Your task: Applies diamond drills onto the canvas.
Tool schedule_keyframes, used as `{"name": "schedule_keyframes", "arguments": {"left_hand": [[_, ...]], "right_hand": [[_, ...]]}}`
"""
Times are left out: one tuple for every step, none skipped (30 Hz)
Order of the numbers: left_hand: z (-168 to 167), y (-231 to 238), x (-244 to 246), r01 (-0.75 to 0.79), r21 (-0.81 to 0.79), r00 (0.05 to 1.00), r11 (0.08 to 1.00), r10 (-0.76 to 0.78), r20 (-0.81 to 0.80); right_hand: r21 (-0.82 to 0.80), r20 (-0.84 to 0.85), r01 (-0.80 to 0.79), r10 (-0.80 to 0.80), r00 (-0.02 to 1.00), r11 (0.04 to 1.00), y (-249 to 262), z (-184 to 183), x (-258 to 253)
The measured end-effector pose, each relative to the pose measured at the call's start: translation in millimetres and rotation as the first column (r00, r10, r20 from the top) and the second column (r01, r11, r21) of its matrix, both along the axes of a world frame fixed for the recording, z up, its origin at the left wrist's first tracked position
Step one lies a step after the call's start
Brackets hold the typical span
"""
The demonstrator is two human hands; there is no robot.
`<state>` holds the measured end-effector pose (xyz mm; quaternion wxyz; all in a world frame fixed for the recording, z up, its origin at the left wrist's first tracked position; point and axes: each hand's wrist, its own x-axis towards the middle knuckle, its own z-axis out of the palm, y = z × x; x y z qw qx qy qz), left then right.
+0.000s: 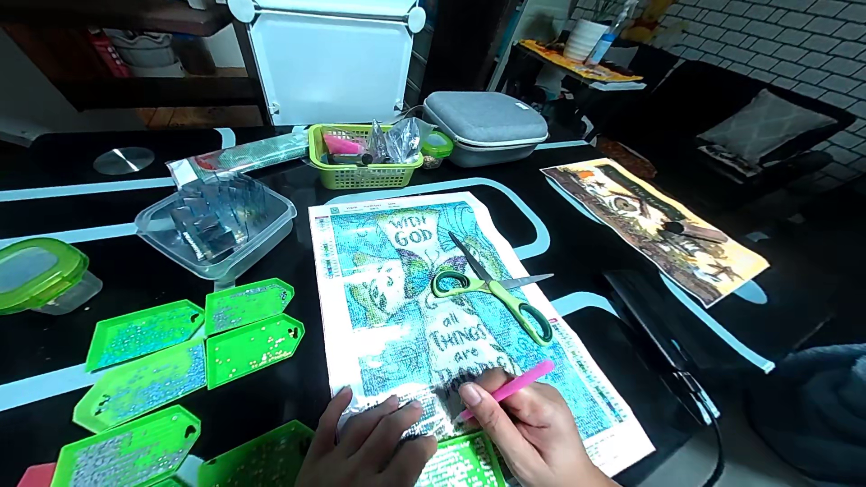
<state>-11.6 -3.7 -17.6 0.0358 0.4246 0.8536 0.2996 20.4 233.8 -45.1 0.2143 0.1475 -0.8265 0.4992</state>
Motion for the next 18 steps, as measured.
{"name": "schedule_keyframes", "arguments": {"left_hand": [[-0.3,0.0,-0.1,-0.001,0.003,1.000,1.000,0.001,-0.002],[-0.6,0.2,0.0,-0.002,0.005,1.000,1.000,0.002,-0.004],[-0.6,0.3,0.0,-0.002,0.004,1.000,1.000,0.002,-0.005],[-0.7,0.3,-0.2,-0.001,0.005,1.000,1.000,0.001,-0.006],[-0.8,0.4,-0.2,-0.002,0.009,1.000,1.000,0.002,-0.007],[-1.0,0.3,-0.1,-0.002,0.012,1.000,1.000,0.002,-0.006],[-1.0,0.2,0.0,-0.003,0.014,1.000,1.000,0.003,-0.003],[-0.9,0.1,0.2,-0.003,0.012,1.000,1.000,0.003,-0.003],[-0.9,0.1,0.2,-0.003,0.010,1.000,1.000,0.003,-0.003],[-0.8,0.2,0.2,-0.003,0.008,1.000,1.000,0.003,-0.005],[-0.7,0.2,0.2,-0.003,0.005,1.000,1.000,0.003,-0.005],[-0.7,0.2,0.4,-0.004,-0.001,1.000,1.000,0.004,-0.007],[-0.7,0.3,0.4,-0.004,-0.005,1.000,1.000,0.004,-0.009],[-0.6,0.3,0.1,-0.002,-0.003,1.000,1.000,0.002,-0.010],[-0.3,0.4,-0.3,0.000,-0.001,1.000,1.000,0.000,-0.009],[0.0,0.4,-0.4,0.000,-0.001,1.000,1.000,0.000,-0.007],[0.0,0.3,-0.4,0.001,-0.001,1.000,1.000,-0.001,-0.006],[0.0,0.2,-0.2,0.000,-0.004,1.000,1.000,0.000,-0.008]], "right_hand": [[0.027,-0.012,0.007,-0.006,1.000,1.000,-0.2,-0.2,0.4],[0.050,-0.024,0.010,-0.009,1.000,0.999,-0.3,-0.1,0.7],[0.071,-0.033,0.011,-0.008,0.999,0.997,-0.3,0.4,1.1],[0.084,-0.038,0.010,-0.007,0.999,0.996,-0.1,0.7,1.3],[0.086,-0.037,0.006,-0.003,0.999,0.996,0.3,0.8,1.3],[0.072,-0.030,-0.003,0.005,1.000,0.997,1.0,0.6,0.9],[0.041,-0.020,-0.015,0.016,1.000,0.999,1.7,0.1,0.2],[0.007,-0.008,-0.028,0.028,1.000,1.000,2.4,-0.2,-0.3],[-0.018,-0.001,-0.034,0.034,0.999,0.999,2.7,-0.2,-0.5],[-0.022,-0.001,-0.035,0.035,0.999,0.999,2.7,-0.1,-0.4],[-0.010,-0.009,-0.032,0.032,0.999,0.999,2.3,-0.3,-0.1],[0.008,-0.019,-0.029,0.030,0.999,1.000,1.8,-0.5,0.6],[0.029,-0.025,-0.027,0.028,0.999,0.999,1.5,-0.4,1.2],[0.041,-0.029,-0.023,0.025,0.999,0.999,1.3,-0.3,1.2],[0.041,-0.030,-0.022,0.023,0.999,0.999,1.3,-0.2,0.8],[0.028,-0.029,-0.024,0.025,0.999,0.999,1.4,-0.3,0.6],[0.002,-0.029,-0.028,0.028,0.999,1.000,1.8,-0.5,0.8],[-0.027,-0.029,-0.035,0.034,0.999,0.999,2.5,0.2,2.0]]}}
